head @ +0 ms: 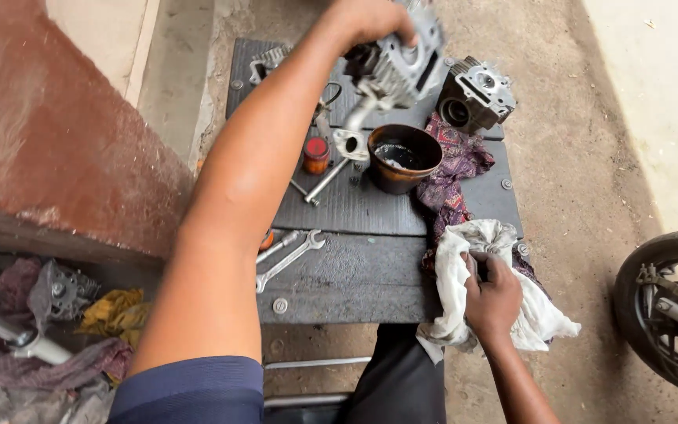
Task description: The recorder cleans and inspects motorcycle engine cylinder head and valve components on a workbench.
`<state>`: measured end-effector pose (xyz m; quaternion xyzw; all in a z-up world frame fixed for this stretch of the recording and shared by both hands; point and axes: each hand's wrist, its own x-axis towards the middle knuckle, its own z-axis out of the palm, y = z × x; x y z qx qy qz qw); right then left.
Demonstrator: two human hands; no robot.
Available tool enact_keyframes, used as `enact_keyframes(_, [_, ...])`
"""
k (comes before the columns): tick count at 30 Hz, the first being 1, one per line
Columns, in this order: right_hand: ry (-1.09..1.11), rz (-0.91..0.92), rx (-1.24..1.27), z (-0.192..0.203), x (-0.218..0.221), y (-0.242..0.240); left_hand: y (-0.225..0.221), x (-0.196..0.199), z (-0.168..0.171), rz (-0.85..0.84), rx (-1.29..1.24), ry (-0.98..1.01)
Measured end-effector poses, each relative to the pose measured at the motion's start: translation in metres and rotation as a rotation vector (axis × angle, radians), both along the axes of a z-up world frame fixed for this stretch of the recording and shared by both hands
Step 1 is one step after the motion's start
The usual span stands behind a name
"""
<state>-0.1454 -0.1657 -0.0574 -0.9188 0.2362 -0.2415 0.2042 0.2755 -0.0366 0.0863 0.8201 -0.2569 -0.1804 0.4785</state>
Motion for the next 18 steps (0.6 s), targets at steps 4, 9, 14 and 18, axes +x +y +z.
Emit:
enact_keyframes(4, [0.001,-0.038,0.025,-0.001,0.001,0.001,-0.025,0.031,-0.008,0.061,0.37,-0.333])
enact_keyframes(9, [0.041,-0.077,0.068,-0.003,0.002,-0.002,-0.054,0.082,-0.057,0.176,0.342,-0.339])
enact_keyframes(14, [0.045,-0.085,0.105,0.0,0.004,-0.003,-0.053,0.097,-0.096,0.104,0.171,-0.184])
enact_keyframes(18, [0.076,-0.108,0.106,0.001,0.006,-0.002,-0.05,0.095,-0.113,-0.038,0.055,0.232])
